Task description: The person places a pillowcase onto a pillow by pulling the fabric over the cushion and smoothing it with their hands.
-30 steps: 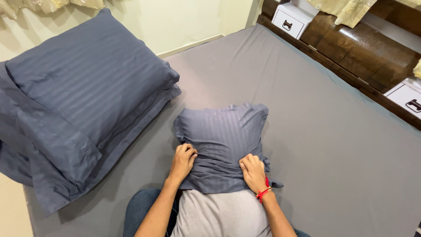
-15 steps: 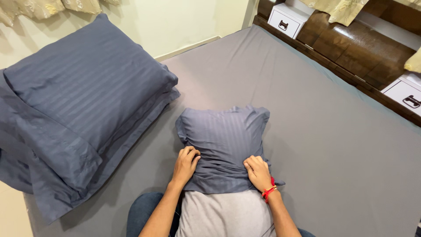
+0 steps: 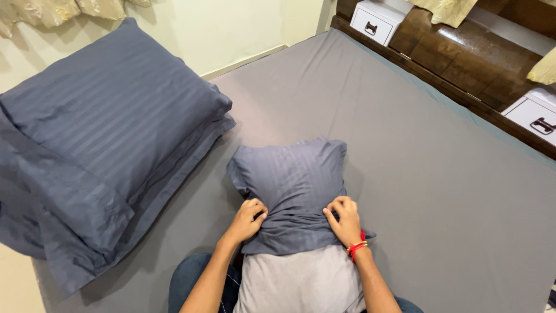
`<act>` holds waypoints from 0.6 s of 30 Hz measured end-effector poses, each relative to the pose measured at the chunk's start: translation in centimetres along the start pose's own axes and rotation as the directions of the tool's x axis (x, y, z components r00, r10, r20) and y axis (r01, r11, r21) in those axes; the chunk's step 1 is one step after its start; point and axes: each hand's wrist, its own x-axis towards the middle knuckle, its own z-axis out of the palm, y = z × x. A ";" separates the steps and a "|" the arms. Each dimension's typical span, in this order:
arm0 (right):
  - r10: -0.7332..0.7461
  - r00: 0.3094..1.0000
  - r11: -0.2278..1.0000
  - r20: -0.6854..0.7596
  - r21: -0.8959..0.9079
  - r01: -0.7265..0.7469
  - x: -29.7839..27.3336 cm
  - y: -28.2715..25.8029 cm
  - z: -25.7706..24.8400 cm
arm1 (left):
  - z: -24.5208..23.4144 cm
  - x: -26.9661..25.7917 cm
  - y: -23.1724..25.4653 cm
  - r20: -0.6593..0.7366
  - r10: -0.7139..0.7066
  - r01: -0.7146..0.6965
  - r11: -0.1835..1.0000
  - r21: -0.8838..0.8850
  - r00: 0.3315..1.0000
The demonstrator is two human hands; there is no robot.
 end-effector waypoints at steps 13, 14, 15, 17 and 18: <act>0.387 0.906 0.748 0.172 0.515 -0.418 -0.6 7.2 3.1 | 1.5 2.1 -3.2 0.039 -0.344 0.319 0.816 -0.482 0.938; 0.382 0.913 0.745 0.146 0.536 -0.398 -0.5 7.0 3.3 | 1.5 2.9 -3.1 -0.028 -0.265 0.207 0.811 -0.547 0.964; 0.348 0.932 0.757 0.102 0.556 -0.344 -0.4 6.9 3.3 | 1.3 4.2 -3.2 -0.110 -0.178 0.112 0.888 -0.445 0.978; 0.281 0.960 0.777 0.011 0.584 -0.234 0.2 6.5 3.1 | 1.2 6.7 -3.3 -0.234 0.029 -0.080 0.974 -0.210 0.972; 0.250 0.968 0.859 -0.031 0.468 -0.207 0.3 5.9 2.9 | 1.2 7.2 -3.2 -0.278 0.044 -0.067 0.995 -0.075 0.960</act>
